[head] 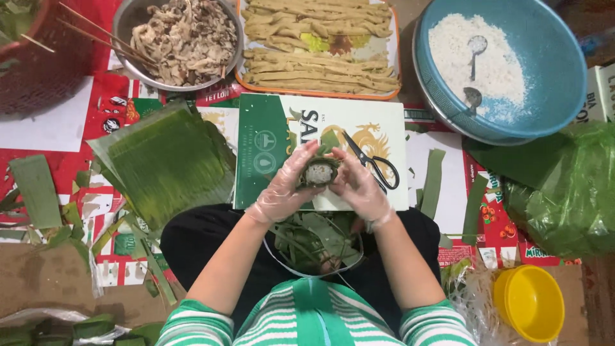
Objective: Assembling and wrapping traditional rice cakes using banana leaves, rice, and fillings.
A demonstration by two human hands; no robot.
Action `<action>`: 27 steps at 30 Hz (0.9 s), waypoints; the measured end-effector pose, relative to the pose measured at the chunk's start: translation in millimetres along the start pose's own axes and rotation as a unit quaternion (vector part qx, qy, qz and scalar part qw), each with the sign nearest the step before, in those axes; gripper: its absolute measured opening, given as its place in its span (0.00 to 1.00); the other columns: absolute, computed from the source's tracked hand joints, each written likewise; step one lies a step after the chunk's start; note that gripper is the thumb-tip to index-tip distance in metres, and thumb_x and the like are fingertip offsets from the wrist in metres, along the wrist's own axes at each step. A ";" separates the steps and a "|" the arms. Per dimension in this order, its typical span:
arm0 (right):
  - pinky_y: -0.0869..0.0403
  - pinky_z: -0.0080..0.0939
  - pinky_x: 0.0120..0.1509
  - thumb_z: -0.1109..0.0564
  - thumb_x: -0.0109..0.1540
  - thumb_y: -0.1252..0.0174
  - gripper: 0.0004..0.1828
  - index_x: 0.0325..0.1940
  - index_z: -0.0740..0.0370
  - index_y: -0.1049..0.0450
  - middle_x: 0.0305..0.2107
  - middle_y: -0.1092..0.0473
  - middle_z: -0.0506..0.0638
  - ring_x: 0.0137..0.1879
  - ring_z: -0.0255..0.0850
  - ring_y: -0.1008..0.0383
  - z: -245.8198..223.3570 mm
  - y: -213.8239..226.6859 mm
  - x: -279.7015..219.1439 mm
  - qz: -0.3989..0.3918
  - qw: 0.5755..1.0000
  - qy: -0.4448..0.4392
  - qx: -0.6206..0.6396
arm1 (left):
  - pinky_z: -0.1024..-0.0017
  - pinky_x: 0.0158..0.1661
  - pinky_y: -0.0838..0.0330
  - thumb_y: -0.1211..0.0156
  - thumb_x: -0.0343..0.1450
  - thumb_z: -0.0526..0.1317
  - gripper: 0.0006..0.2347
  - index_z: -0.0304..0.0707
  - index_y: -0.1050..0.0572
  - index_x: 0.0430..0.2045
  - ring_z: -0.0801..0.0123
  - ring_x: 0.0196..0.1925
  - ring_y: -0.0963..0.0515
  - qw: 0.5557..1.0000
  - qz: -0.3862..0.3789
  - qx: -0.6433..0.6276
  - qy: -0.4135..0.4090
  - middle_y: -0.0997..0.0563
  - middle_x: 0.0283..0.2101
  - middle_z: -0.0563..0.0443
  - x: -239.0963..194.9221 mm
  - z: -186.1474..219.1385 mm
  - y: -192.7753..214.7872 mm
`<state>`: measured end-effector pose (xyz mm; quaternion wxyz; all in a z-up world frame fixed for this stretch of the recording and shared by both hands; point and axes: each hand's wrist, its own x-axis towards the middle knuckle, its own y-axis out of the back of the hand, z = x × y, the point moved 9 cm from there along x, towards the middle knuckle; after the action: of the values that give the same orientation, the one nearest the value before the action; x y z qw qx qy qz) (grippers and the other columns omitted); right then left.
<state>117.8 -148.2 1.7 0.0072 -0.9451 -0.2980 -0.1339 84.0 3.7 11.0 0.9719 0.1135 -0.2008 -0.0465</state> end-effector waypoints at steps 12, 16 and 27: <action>0.31 0.55 0.66 0.52 0.59 0.32 0.35 0.67 0.68 0.33 0.56 0.33 0.63 0.62 0.56 0.30 11.8 -6.6 0.0 0.015 0.980 0.104 -0.169 | 0.57 0.73 0.48 0.38 0.74 0.35 0.31 0.40 0.45 0.74 0.56 0.76 0.42 0.998 -0.020 -0.026 -0.061 0.37 0.73 0.42 0.7 19.0 -14.0; 0.29 0.54 0.63 0.52 0.65 0.41 0.26 0.64 0.68 0.31 0.54 0.32 0.62 0.61 0.53 0.29 -4.5 -9.6 -1.1 0.061 0.983 0.109 -0.138 | 0.54 0.72 0.49 0.42 0.75 0.35 0.28 0.36 0.43 0.72 0.53 0.76 0.44 0.996 -0.005 -0.044 -0.072 0.37 0.72 0.41 -4.7 13.6 -19.8; 0.26 0.52 0.57 0.38 0.65 0.43 0.31 0.57 0.69 0.27 0.48 0.27 0.61 0.54 0.52 0.24 -14.4 -11.5 3.1 0.113 0.974 0.128 -0.148 | 0.51 0.69 0.39 0.42 0.74 0.41 0.25 0.24 0.37 0.65 0.45 0.70 0.31 0.990 0.044 -0.021 -0.129 0.26 0.63 0.34 -5.7 21.5 -14.7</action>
<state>110.1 -138.3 15.6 -0.0794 -0.9381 -0.1630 -0.2950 69.6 -14.2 24.5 0.9412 0.0767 -0.3284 -0.0220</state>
